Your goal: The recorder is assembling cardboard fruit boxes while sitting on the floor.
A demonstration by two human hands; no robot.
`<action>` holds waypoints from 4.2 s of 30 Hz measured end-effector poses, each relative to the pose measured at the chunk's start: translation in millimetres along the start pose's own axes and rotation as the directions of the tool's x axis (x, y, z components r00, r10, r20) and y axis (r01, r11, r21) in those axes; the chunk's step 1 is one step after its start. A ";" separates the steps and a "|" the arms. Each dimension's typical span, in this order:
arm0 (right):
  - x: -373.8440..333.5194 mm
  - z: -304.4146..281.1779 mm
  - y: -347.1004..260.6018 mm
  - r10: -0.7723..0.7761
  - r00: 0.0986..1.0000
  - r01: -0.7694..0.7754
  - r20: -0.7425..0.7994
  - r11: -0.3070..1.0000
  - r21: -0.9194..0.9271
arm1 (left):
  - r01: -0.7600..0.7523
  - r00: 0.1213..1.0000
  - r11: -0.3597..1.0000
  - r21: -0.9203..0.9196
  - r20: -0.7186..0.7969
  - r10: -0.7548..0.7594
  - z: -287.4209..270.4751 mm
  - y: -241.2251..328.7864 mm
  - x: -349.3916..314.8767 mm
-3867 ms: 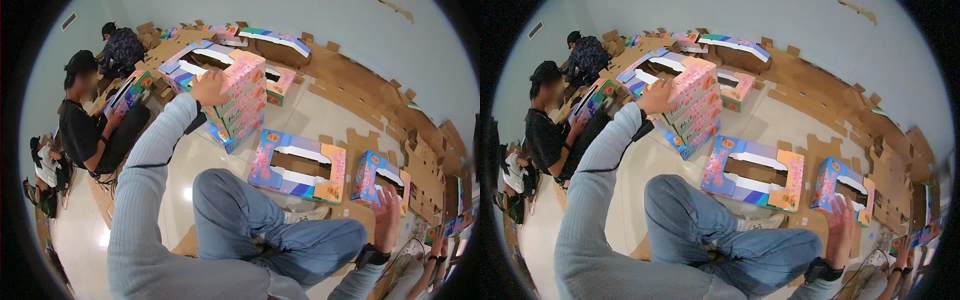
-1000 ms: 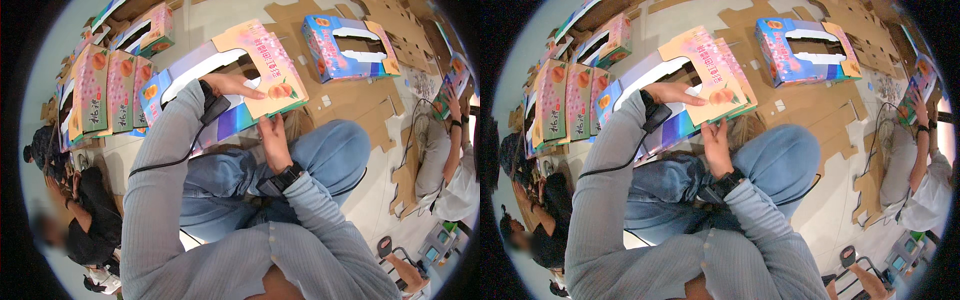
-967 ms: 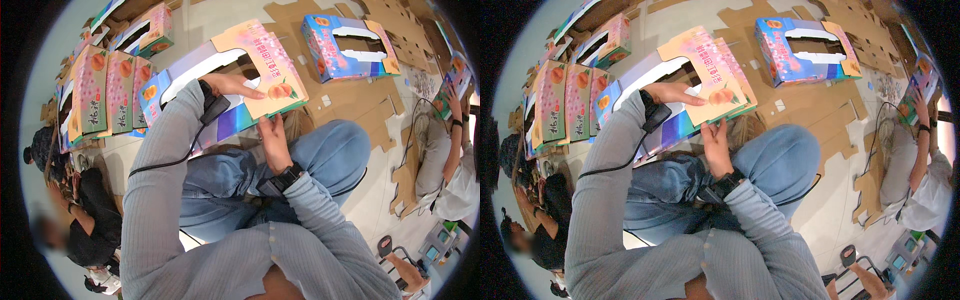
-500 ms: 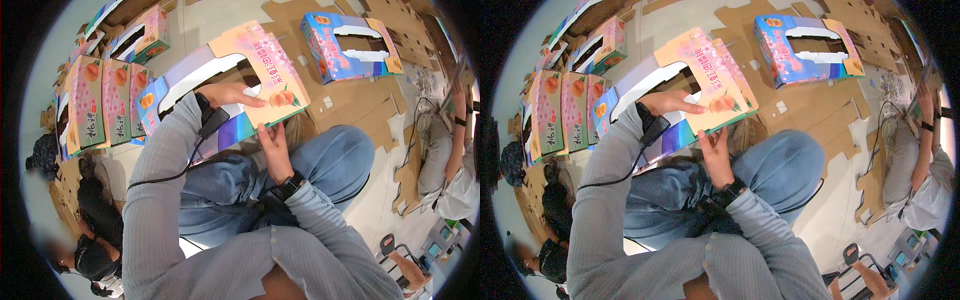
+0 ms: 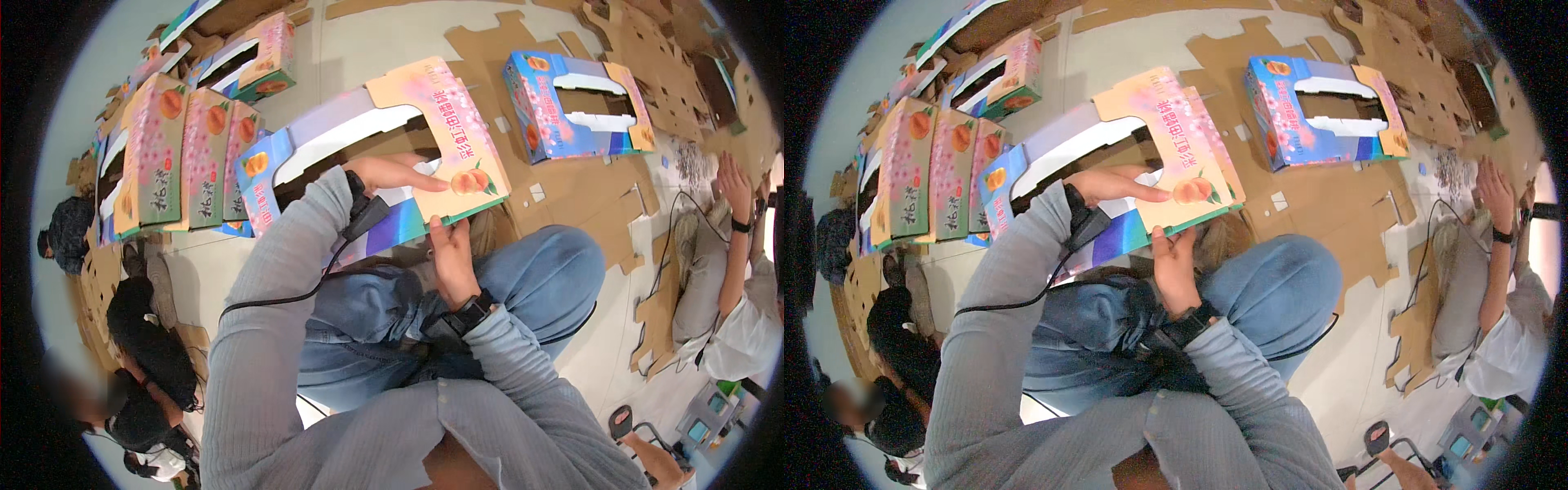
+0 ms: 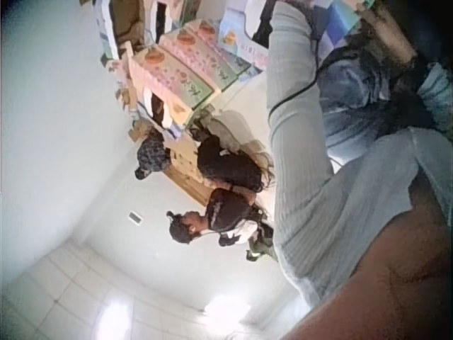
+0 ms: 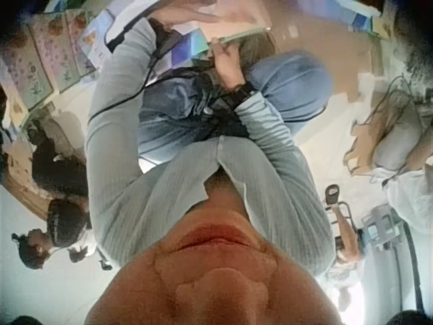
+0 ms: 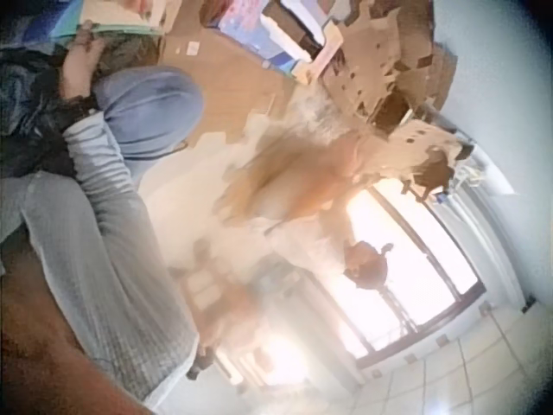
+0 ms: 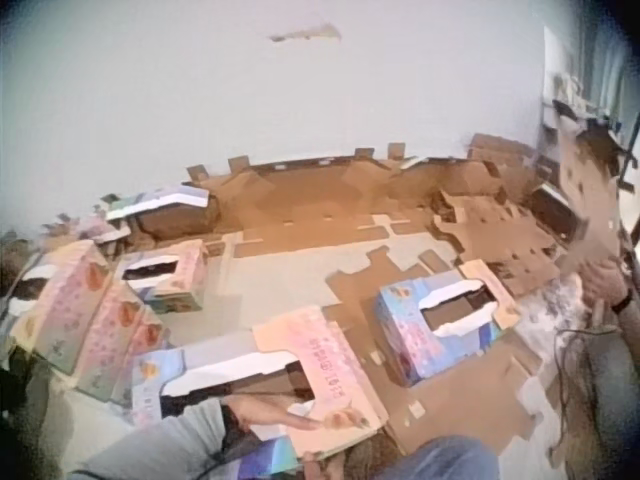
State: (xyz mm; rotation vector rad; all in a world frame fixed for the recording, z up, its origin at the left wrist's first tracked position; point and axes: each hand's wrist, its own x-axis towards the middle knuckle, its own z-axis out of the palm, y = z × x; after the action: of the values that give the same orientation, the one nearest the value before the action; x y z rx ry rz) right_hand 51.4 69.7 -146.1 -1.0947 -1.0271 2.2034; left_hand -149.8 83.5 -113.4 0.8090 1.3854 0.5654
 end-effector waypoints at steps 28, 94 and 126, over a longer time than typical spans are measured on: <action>-24.9 4.3 25.1 0.188 0.926 -0.162 0.327 0.981 -0.106 | 0.083 0.812 0.649 0.756 -0.429 0.397 43.4 -52.9 -111.7; 50.9 -17.2 -134.6 0.420 0.686 0.688 0.594 -0.641 -0.341 | 0.156 0.864 0.285 0.946 -0.271 0.425 56.9 -59.9 -119.5; 74.1 -25.3 -145.6 0.307 0.725 0.684 0.617 -0.221 -0.695 | 0.206 0.348 0.669 0.714 -0.693 0.632 173.0 -38.7 -146.1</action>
State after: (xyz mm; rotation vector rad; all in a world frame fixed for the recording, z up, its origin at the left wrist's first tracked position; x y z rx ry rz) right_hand 41.4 219.0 -75.7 -0.2233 -3.3551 0.8091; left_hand -1.8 -81.2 -52.5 1.4798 2.7293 0.7797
